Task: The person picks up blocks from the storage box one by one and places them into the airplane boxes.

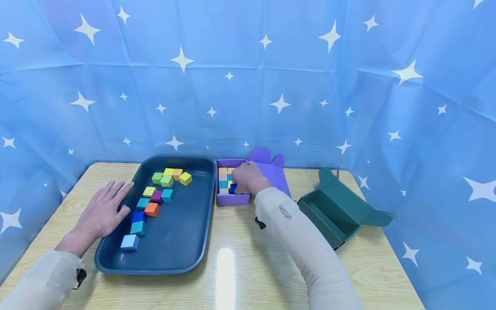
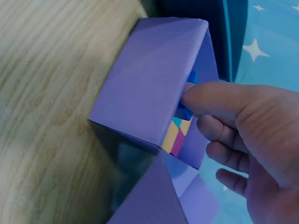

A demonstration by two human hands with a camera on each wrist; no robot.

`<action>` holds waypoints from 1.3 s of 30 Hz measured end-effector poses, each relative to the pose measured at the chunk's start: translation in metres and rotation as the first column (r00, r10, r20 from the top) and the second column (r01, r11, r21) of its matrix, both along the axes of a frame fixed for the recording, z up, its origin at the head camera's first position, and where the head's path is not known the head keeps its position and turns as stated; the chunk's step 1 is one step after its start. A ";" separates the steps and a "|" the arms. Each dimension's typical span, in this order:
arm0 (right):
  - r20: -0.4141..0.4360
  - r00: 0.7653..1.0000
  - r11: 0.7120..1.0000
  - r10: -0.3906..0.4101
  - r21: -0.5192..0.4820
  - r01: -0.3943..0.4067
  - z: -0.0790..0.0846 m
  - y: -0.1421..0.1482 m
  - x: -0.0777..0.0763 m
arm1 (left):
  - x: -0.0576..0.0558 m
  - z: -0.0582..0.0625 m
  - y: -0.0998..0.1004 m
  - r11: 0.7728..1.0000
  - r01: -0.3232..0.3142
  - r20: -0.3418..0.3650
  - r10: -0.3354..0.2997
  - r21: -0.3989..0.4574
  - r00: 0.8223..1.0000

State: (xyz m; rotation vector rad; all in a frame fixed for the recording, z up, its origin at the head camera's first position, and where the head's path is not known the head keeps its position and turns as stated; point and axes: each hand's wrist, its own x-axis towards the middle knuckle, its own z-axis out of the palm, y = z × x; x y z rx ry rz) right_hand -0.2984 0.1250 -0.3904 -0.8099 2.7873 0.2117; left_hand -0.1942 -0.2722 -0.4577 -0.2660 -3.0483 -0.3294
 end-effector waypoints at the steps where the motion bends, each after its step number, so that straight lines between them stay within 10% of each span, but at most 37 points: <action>1: 0.004 1.000 1.000 -0.003 0.002 0.003 -0.001 0.000 0.000 | 0.000 0.000 0.000 1.000 0.001 0.001 -0.001 0.002 1.000; 39: -0.060 0.998 0.993 0.010 -0.113 -0.017 -0.021 -0.010 -0.005 | -0.001 -0.002 -0.001 1.000 -0.005 0.001 0.005 0.016 1.000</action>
